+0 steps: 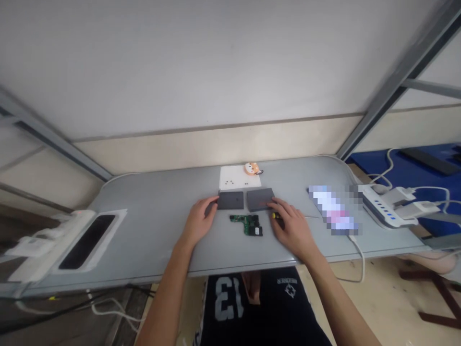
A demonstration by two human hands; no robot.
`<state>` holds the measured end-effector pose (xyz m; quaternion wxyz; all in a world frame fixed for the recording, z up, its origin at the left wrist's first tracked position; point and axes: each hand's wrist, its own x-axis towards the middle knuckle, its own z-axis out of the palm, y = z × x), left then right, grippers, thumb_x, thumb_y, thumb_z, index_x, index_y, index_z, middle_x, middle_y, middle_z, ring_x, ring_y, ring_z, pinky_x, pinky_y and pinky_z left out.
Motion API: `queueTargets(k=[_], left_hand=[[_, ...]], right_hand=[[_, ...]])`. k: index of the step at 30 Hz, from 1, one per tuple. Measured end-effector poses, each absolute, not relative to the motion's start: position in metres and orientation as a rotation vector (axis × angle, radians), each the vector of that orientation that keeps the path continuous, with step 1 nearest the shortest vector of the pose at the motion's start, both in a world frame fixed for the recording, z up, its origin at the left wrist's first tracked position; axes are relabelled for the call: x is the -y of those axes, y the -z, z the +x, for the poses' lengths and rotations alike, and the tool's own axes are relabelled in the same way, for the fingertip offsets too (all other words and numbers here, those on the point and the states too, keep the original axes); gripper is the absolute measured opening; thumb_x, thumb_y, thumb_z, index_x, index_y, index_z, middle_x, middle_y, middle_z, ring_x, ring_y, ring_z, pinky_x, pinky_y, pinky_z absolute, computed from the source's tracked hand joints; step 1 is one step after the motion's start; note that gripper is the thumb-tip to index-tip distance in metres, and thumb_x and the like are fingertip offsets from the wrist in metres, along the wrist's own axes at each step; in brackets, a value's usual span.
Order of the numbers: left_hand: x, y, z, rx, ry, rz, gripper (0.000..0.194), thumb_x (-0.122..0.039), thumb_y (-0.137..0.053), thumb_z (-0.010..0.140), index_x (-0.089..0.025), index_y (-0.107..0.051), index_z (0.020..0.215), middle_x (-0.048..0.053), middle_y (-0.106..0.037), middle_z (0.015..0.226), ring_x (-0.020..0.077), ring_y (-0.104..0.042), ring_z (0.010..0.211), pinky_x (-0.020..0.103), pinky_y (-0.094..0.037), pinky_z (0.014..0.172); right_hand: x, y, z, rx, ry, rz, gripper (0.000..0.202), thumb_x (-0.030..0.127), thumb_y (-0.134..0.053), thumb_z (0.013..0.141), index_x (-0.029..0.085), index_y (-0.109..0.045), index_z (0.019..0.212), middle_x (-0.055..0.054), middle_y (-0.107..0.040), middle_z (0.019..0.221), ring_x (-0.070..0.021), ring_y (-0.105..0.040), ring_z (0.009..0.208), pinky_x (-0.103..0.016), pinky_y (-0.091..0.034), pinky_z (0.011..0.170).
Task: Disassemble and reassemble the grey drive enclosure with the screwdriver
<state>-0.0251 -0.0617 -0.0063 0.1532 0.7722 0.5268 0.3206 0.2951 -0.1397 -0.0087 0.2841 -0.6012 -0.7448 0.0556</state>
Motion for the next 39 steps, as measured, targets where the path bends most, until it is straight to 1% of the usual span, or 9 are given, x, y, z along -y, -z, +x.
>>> queueTargets(k=[7,15,22,30,36,39], left_hand=[[0.0624,0.0058,-0.0244,-1.518,-0.917,2.206,0.031,-0.035,-0.051,0.105,-0.025,-0.068,0.128,0.007,-0.073,0.124,0.0244,-0.067,0.116,0.046,-0.052,0.107],[0.0609,0.0062,-0.023,-1.479,-0.936,2.217,0.031,-0.034,-0.05,0.106,-0.025,-0.068,0.129,0.006,-0.073,0.126,0.0239,-0.066,0.117,0.046,-0.052,0.108],[0.0614,0.0075,-0.0244,-1.487,-0.943,2.216,0.031,-0.032,-0.05,0.106,-0.025,-0.068,0.129,0.007,-0.073,0.127,0.0236,-0.066,0.118,0.046,-0.051,0.109],[0.0619,0.0063,-0.0263,-1.478,-0.923,2.221,0.035,-0.019,-0.052,0.1,-0.026,-0.067,0.131,0.006,-0.072,0.127,0.0238,-0.066,0.118,0.047,-0.053,0.107],[0.0615,0.0075,-0.0262,-1.482,-0.933,2.219,0.035,-0.019,-0.054,0.098,-0.026,-0.067,0.131,0.006,-0.073,0.124,0.0243,-0.067,0.116,0.048,-0.053,0.108],[0.0618,0.0084,-0.0267,-1.47,-0.939,2.226,0.034,-0.021,-0.054,0.1,-0.026,-0.067,0.131,0.006,-0.073,0.125,0.024,-0.067,0.116,0.047,-0.053,0.107]], right_hand=[[0.1393,0.0084,0.2962,1.963,-0.15,-1.6,0.038,0.023,-0.053,0.098,0.028,-0.06,0.136,-0.008,-0.061,0.15,-0.0302,-0.065,0.123,-0.05,-0.052,0.1],[0.1404,0.007,0.2982,1.981,-0.125,-1.593,0.043,0.025,-0.05,0.1,0.03,-0.06,0.141,-0.008,-0.06,0.151,-0.031,-0.065,0.122,-0.051,-0.052,0.099],[0.1407,0.0084,0.2983,2.014,-0.098,-1.613,0.046,0.025,-0.048,0.101,0.03,-0.057,0.146,-0.007,-0.057,0.154,-0.0302,-0.064,0.124,-0.05,-0.052,0.1],[0.1403,0.0109,0.2978,2.004,-0.09,-1.606,0.045,0.025,-0.049,0.101,0.03,-0.058,0.145,-0.007,-0.058,0.154,-0.0302,-0.065,0.123,-0.051,-0.052,0.099],[0.1401,0.0107,0.2975,1.999,-0.097,-1.59,0.044,0.024,-0.05,0.1,0.029,-0.059,0.143,-0.007,-0.059,0.152,-0.0297,-0.066,0.121,-0.05,-0.054,0.097],[0.1403,0.0117,0.2973,1.997,-0.094,-1.59,0.043,0.025,-0.05,0.101,0.029,-0.06,0.142,-0.007,-0.059,0.153,-0.0295,-0.066,0.119,-0.05,-0.054,0.097]])
